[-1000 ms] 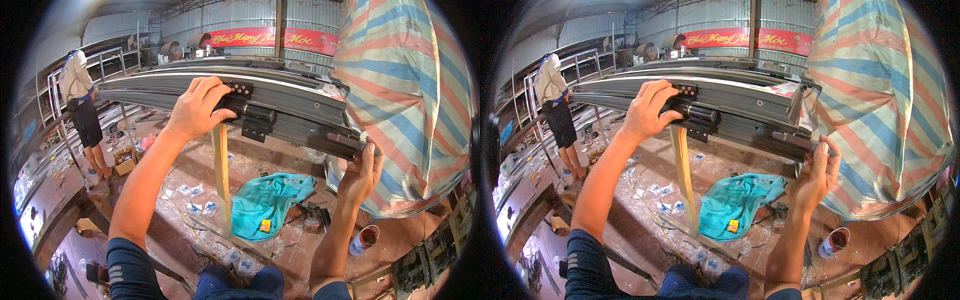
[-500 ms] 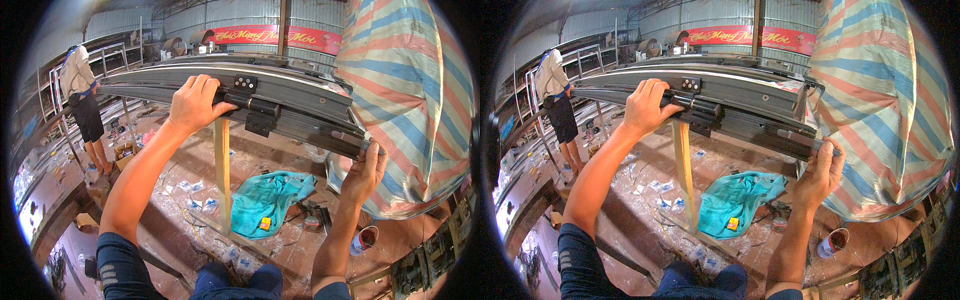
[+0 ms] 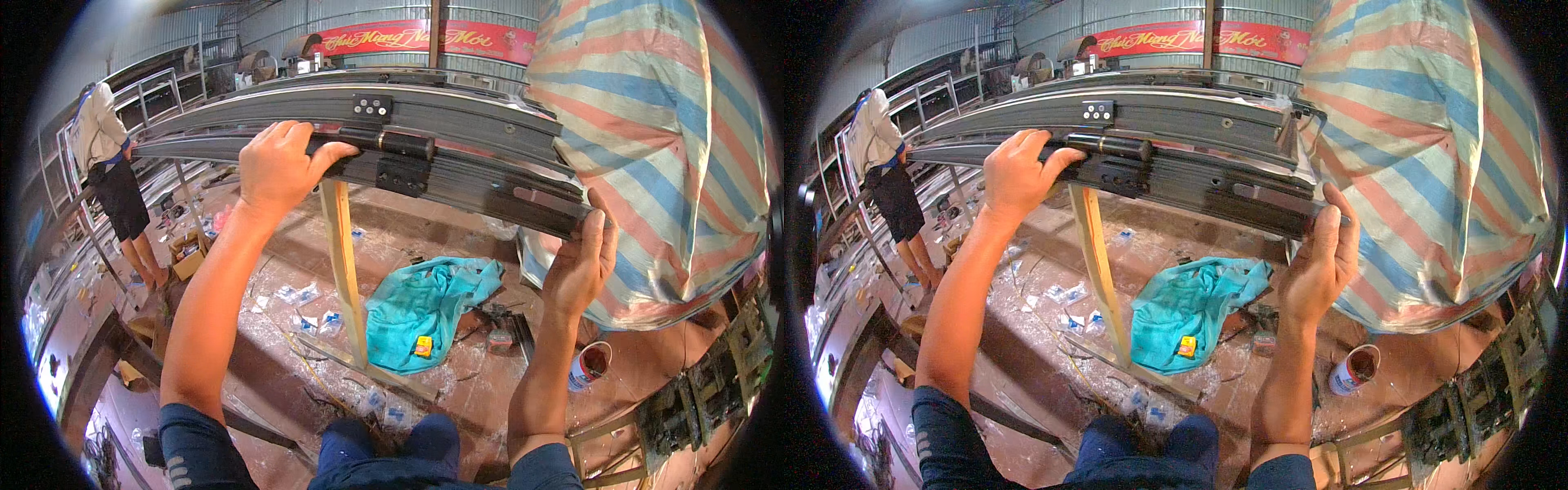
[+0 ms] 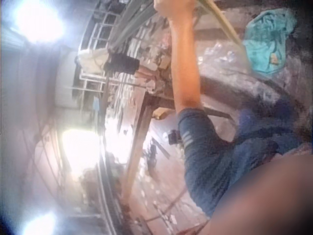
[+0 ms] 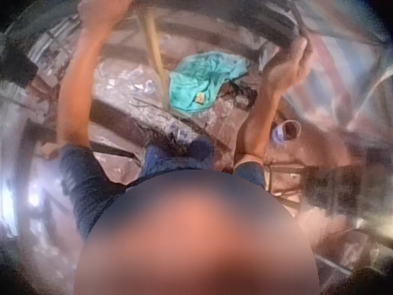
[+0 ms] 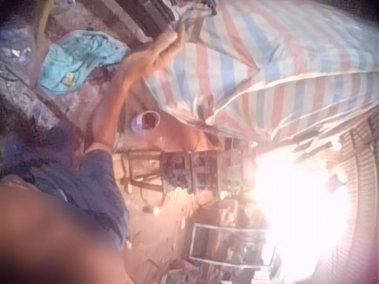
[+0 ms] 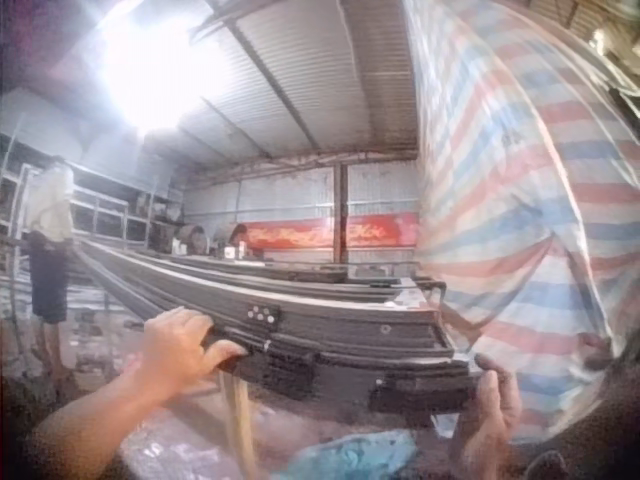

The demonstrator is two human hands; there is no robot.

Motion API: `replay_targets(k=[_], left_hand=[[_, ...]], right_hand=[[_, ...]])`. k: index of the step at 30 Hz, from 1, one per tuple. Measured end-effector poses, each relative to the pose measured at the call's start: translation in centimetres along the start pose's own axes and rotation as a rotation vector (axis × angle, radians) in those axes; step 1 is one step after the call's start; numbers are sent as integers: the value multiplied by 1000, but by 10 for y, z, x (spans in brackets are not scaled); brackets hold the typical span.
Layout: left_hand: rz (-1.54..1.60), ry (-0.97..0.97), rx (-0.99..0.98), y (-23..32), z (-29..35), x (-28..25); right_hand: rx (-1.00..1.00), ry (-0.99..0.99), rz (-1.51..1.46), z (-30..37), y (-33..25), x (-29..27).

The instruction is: The person assembles aluminum window frames by hand, aligning and fitting frame sections together on a workbench. They handle frame profiles and small metal rods, positioning components and checking fit without using visible tools.

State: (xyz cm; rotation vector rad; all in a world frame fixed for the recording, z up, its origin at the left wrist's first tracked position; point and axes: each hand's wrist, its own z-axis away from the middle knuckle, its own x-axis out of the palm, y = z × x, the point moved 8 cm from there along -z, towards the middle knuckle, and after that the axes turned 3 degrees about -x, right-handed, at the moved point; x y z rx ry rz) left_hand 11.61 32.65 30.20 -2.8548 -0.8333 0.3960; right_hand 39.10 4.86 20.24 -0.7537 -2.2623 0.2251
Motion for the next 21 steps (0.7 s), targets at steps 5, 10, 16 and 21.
replay_targets(k=[5, 10, 16, 21], left_hand=[[-97, -66, 106, -5, 8, 15], [-134, 19, 70, -8, 1, 11], [-108, 85, 62, -16, 6, 1], [-149, 138, 99, -8, 1, 9]], right_hand=[[26, 3, 33, 4, 10, -15], [-134, 186, 101, 3, 6, -24], [-304, 109, 354, 12, -2, -14], [-393, -21, 519, 18, -14, -11]])
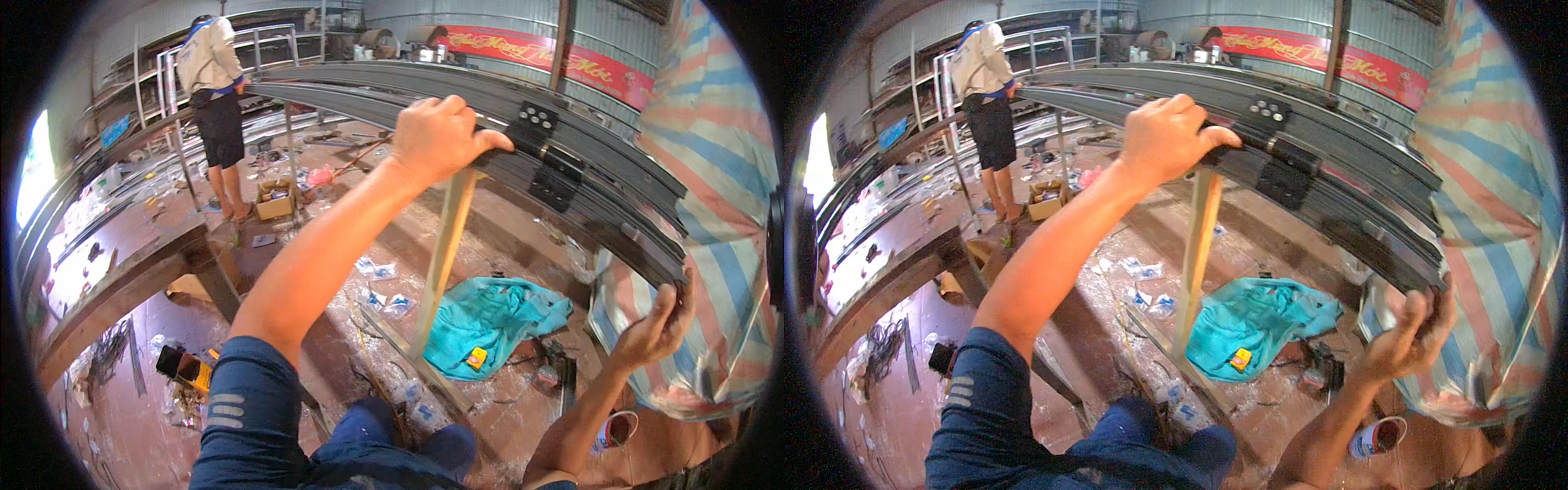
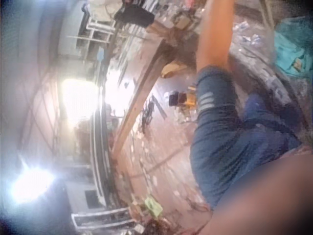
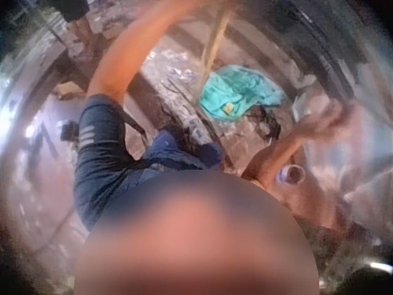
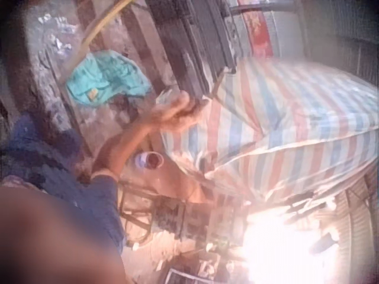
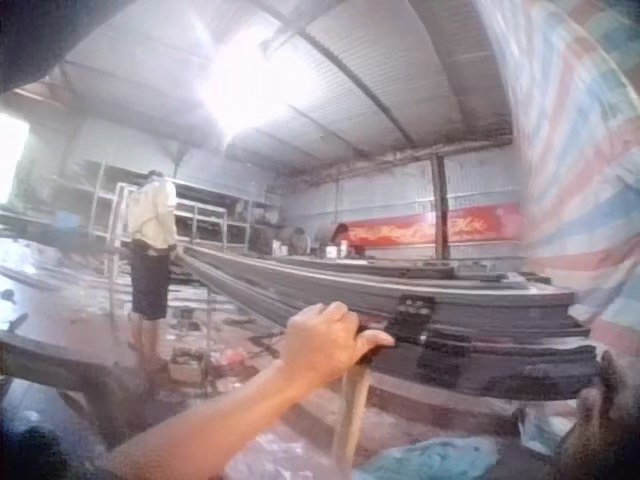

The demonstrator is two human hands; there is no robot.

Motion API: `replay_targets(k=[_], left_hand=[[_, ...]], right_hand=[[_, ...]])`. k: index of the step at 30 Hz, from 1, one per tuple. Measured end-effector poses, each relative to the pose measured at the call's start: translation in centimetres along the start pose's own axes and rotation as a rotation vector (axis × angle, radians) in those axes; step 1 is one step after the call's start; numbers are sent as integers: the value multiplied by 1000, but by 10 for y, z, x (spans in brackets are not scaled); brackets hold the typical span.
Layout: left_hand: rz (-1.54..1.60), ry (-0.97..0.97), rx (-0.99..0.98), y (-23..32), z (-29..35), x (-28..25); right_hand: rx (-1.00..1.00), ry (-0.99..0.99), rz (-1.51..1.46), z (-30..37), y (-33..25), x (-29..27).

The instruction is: The person assembles aluminum window frames by hand, aligning and fitting frame sections together on a workbench. They handle frame profiles and small metal rods, positioning components and checking fit without using visible tools.

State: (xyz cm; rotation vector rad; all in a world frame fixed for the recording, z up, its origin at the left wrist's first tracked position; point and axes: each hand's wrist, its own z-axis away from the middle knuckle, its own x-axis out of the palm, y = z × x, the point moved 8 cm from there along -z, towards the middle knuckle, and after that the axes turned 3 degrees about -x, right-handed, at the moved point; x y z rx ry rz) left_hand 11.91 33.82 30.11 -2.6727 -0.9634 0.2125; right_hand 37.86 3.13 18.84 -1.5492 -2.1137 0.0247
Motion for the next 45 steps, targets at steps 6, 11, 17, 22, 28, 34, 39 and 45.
replay_targets(k=[6, 11, 17, 22, 28, 34, 39, 45], left_hand=[[-64, -156, 122, -1, 9, 6], [43, -114, 2, 4, 3, -4], [23, -225, -74, -3, 6, 7], [71, -187, -85, -5, 4, 0], [110, -150, -81, -2, 1, -4], [63, -67, -53, -4, 2, -4], [66, -130, -79, -5, 3, -5], [51, -97, -88, -5, 1, -6]], right_hand=[[143, 180, -235, 30, 1, 16], [88, 153, -343, 38, 4, 23], [75, 127, -354, 34, 0, 21], [-85, 4, -25, 21, -23, 20], [7, -55, -16, 13, -23, 17], [-34, -187, 102, 5, -40, 20], [42, -333, 124, 1, -38, 26], [-68, -286, 254, 0, -49, 27]])
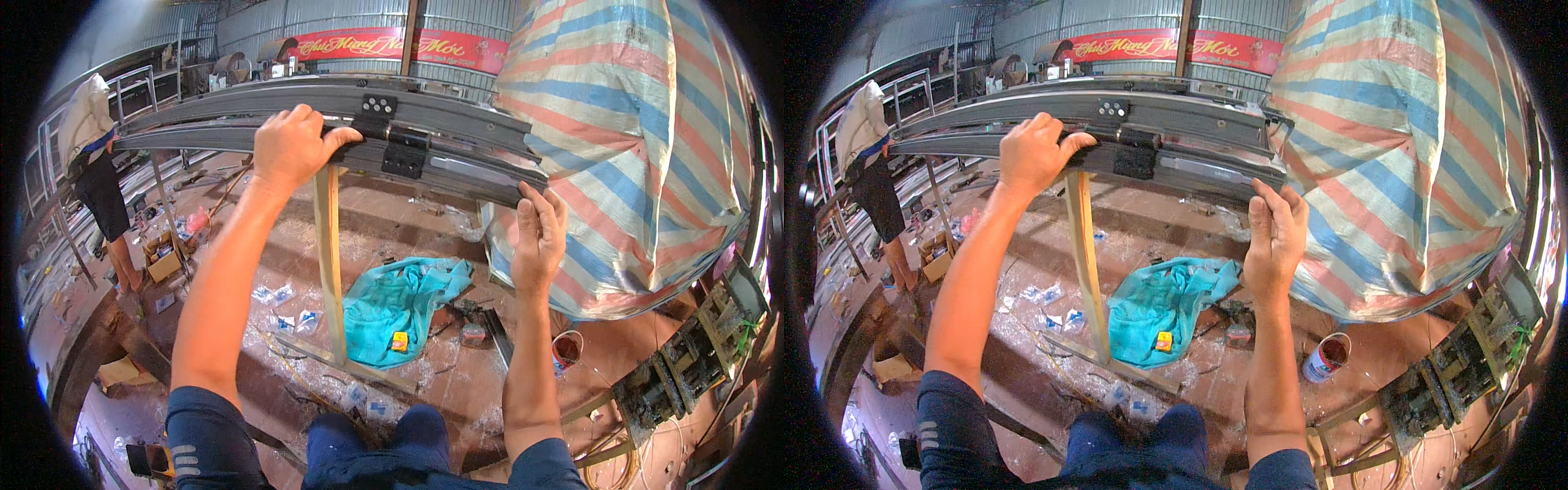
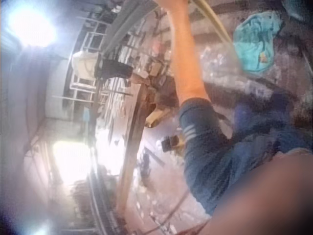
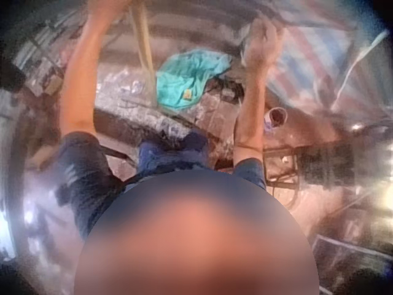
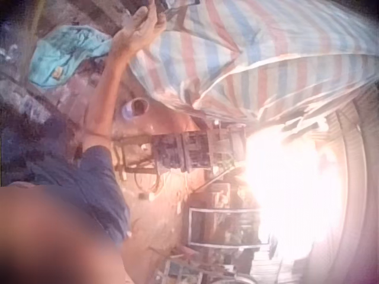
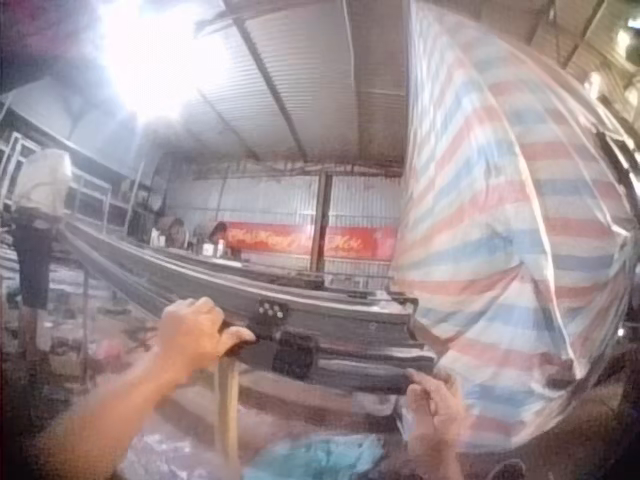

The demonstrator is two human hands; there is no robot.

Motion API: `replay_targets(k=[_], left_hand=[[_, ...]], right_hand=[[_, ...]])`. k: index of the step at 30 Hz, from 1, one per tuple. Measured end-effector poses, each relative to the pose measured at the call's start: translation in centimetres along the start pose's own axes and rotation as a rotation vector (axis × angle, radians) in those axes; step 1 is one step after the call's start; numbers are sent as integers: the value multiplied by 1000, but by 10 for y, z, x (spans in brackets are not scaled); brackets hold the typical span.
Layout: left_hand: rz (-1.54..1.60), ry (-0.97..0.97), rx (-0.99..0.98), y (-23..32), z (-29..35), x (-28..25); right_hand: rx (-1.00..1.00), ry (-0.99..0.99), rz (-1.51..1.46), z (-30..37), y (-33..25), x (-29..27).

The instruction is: The person assembles aluminum window frames by hand, aligning and fitting frame sections together on a workbench. They handle frame profiles and small metal rods, positioning components and checking fit without using visible tools.

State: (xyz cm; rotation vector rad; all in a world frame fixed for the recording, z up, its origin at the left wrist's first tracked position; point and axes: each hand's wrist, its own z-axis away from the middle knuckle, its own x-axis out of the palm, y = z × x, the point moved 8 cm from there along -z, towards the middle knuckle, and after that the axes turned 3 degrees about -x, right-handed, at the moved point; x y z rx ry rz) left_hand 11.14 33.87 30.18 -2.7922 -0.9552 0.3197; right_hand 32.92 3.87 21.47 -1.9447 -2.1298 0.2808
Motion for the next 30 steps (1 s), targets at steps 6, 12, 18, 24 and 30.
replay_targets(k=[6, 12, 18, 24, 30], left_hand=[[52, -5, -34, -1, -1, -5], [86, 48, -42, -6, 2, -5], [123, -65, -86, -11, 3, 1], [90, -183, -8, -2, 2, 1], [114, -382, -88, -11, 6, 9]], right_hand=[[-421, 53, 610, 16, -60, 10], [-373, -12, 724, 16, -76, 27], [-592, -142, 585, 13, -104, 64], [-546, -237, 538, 9, -92, 92], [-660, -281, 662, 27, -94, 103]])
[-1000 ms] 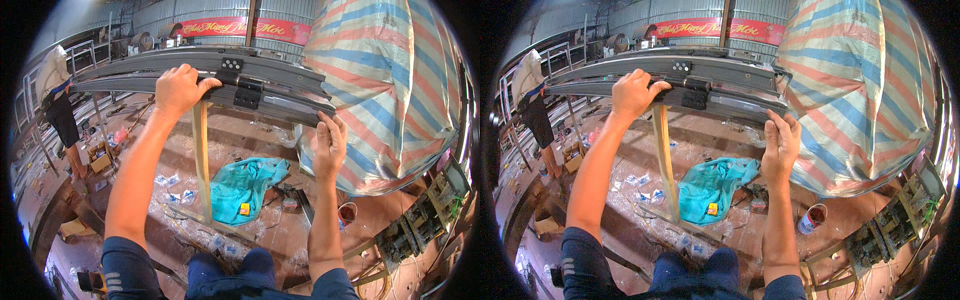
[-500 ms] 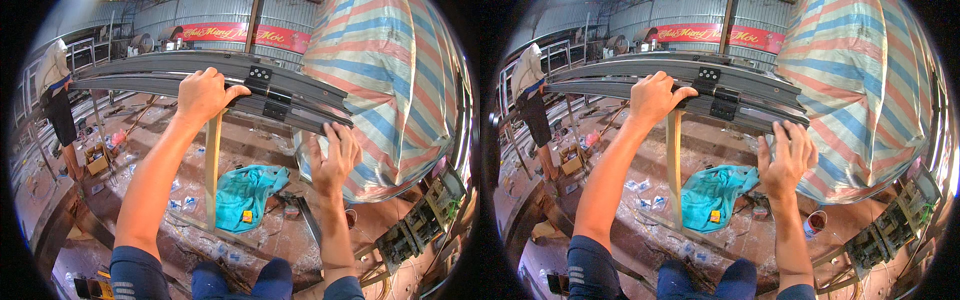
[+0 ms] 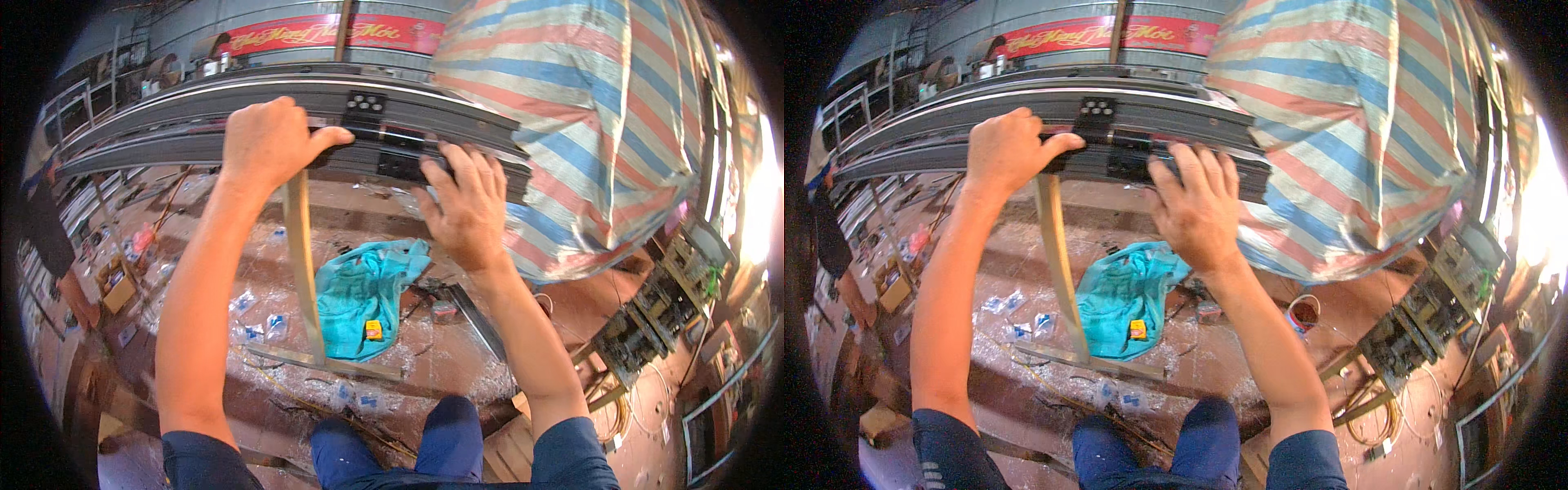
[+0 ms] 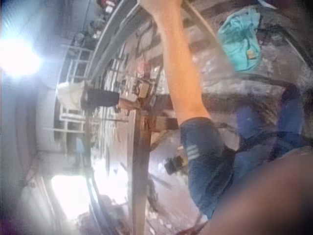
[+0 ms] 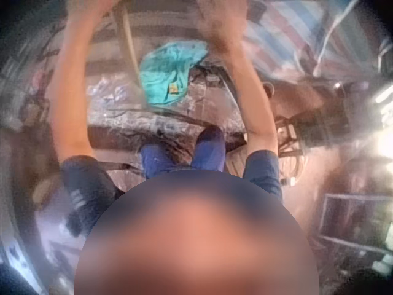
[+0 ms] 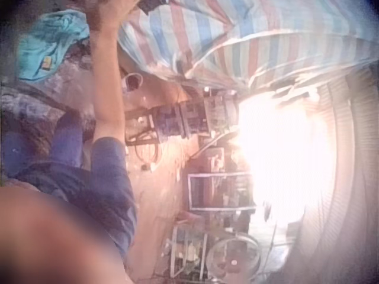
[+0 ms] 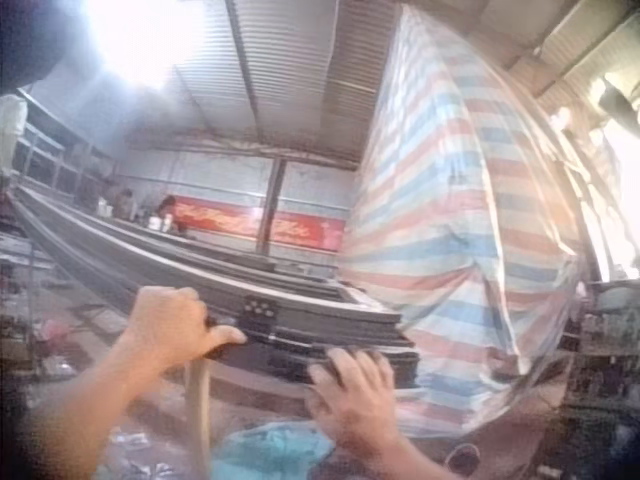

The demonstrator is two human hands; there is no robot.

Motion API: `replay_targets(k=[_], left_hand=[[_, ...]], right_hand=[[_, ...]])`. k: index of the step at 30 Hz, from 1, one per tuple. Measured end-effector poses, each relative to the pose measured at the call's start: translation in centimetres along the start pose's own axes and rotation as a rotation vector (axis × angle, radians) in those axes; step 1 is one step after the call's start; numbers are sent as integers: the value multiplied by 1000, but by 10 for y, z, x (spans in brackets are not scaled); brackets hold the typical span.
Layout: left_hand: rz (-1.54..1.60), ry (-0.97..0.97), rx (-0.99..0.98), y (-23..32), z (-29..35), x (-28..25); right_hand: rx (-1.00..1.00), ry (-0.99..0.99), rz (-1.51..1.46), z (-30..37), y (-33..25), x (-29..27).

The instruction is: The person assembles aluminum window frames by hand, aligning and fitting frame sections together on a workbench. They handle frame profiles and small metal rods, positioning components and checking fit without using visible tools.

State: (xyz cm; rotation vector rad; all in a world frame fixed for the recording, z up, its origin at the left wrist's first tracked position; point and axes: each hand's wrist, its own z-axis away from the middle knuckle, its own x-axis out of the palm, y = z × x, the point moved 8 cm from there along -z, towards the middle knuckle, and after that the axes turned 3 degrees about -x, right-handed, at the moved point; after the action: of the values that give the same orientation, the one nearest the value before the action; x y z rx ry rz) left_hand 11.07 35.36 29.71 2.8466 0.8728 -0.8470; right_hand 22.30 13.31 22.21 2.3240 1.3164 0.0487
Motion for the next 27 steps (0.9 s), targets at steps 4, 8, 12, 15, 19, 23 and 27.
replay_targets(k=[4, 8, 12, 15, 19, 23, 27], left_hand=[[36, 4, -3, 7, 0, -3], [-3, 48, -1, 8, 1, -11], [27, 133, 25, 10, 2, -12], [0, 135, 19, 12, 1, -14], [-5, 149, 29, 12, -1, -15], [-14, 229, 48, 12, -3, -16], [-36, 270, 42, 9, -7, -18]], right_hand=[[-22, -43, -13, -3, 7, -1], [-151, -54, 31, -12, 14, 2], [-251, 2, 58, -14, 22, 3], [-257, 49, 33, -14, 25, 1], [-213, 35, -8, -16, 31, -2], [-183, 42, -73, -21, 36, -3], [-174, 34, -103, -26, 40, -2]])
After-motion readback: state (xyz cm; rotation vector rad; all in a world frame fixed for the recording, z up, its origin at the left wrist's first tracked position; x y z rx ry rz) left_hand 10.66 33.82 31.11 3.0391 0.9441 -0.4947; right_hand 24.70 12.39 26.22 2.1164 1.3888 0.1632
